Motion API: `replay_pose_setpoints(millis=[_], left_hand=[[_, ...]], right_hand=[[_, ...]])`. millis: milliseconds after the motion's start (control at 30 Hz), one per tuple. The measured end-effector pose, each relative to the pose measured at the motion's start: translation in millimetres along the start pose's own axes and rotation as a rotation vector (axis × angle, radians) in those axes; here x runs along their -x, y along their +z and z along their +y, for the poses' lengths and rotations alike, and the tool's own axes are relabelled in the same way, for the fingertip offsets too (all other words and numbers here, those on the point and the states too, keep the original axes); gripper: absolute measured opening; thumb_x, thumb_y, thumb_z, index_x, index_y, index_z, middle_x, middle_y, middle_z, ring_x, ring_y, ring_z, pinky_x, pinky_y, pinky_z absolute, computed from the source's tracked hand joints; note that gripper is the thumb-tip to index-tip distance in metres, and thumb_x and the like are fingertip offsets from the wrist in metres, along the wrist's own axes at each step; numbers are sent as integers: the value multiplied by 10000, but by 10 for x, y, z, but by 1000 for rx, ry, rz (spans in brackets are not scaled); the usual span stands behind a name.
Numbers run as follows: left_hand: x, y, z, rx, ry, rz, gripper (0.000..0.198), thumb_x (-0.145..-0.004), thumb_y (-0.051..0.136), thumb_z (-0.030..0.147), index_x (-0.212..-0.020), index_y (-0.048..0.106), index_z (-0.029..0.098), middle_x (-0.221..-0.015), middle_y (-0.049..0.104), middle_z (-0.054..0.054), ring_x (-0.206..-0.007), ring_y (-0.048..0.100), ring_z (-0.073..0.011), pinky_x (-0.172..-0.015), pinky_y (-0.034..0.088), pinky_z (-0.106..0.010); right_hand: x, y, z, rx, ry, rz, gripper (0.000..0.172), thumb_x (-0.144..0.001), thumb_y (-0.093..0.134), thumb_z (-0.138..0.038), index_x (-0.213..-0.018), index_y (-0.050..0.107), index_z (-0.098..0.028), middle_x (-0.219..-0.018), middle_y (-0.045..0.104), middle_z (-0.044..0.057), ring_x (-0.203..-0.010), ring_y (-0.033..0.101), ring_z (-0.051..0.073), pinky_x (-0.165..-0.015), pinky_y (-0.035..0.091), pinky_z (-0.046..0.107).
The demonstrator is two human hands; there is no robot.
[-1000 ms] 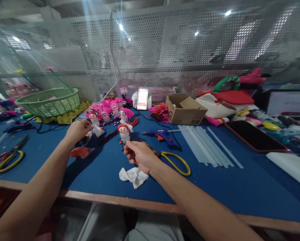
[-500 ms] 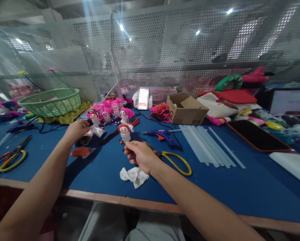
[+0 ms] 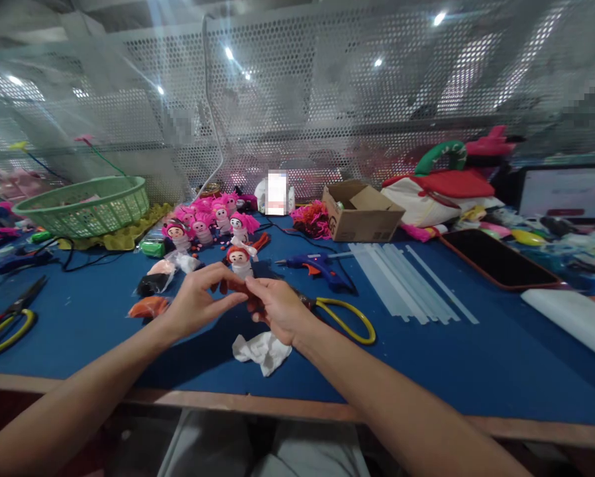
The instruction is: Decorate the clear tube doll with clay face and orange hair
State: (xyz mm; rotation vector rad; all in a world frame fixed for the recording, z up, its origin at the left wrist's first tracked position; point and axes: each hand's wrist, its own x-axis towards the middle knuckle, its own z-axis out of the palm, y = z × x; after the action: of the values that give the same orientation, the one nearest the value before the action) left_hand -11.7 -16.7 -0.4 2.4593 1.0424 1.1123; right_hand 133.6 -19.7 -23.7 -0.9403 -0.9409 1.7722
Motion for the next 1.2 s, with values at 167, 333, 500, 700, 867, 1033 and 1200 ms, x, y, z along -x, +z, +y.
replay_pose_setpoints(millis=[167, 333, 500, 700, 867, 1033, 1200], left_hand=[[30, 77, -23, 43, -114, 54, 31, -711, 594, 180, -692, 582, 158, -661, 574, -4, -586, 493, -91, -522, 401, -199], [31, 118, -26, 75, -177, 75, 61, -711, 589, 190, -672, 573, 146, -647, 572, -5, -568, 497, -86, -504, 398, -195], [44, 135, -57, 72, -180, 86, 68, -715, 590, 202, -676, 576, 148, -646, 557, 1, -565, 485, -82, -508, 395, -195], [49, 139, -85, 65, -120, 102, 48, -727, 582, 194, -700, 605, 161, -690, 543, -12, -597, 487, -92, -531, 406, -205], [51, 134, -82, 17, -61, 119, 67, -734, 574, 192, -702, 625, 162, -672, 531, -17, -597, 475, -96, -539, 401, -214], [53, 115, -79, 27, -37, 126, 74, -737, 567, 197, -703, 625, 165, -677, 537, -14, -596, 483, -93, -534, 404, -209], [46, 93, -87, 97, -55, 136, 81, -743, 566, 188, -684, 611, 158, -663, 543, -9, -601, 504, -90, -523, 410, -196]], right_hand=[[-3, -9, 16, 2, 9, 24, 275, -594, 697, -382, -649, 588, -136, -504, 465, -43, -452, 396, 49, -376, 258, 164], [-15, -12, 37, 31, -8, 37, 307, -570, 706, -406, -658, 599, -132, -515, 463, -42, -462, 402, 49, -374, 266, 162], [-10, -7, 41, 62, -45, 58, 334, -565, 699, -433, -628, 579, -128, -511, 469, -38, -459, 405, 54, -375, 272, 171], [-8, -4, 45, 71, -63, 61, 325, -585, 688, -425, -626, 581, -121, -519, 469, -34, -464, 409, 58, -378, 276, 180], [-7, 1, 34, 47, -54, 60, 278, -617, 679, -384, -621, 585, -123, -547, 486, -23, -476, 424, 60, -381, 287, 179], [19, 4, -15, 71, -46, 28, 242, -672, 643, -359, -636, 600, -123, -556, 513, -5, -485, 437, 68, -392, 312, 184], [24, -11, -54, 129, -65, 17, 204, -675, 633, -333, -649, 596, -134, -602, 535, -1, -507, 461, 70, -392, 335, 178]])
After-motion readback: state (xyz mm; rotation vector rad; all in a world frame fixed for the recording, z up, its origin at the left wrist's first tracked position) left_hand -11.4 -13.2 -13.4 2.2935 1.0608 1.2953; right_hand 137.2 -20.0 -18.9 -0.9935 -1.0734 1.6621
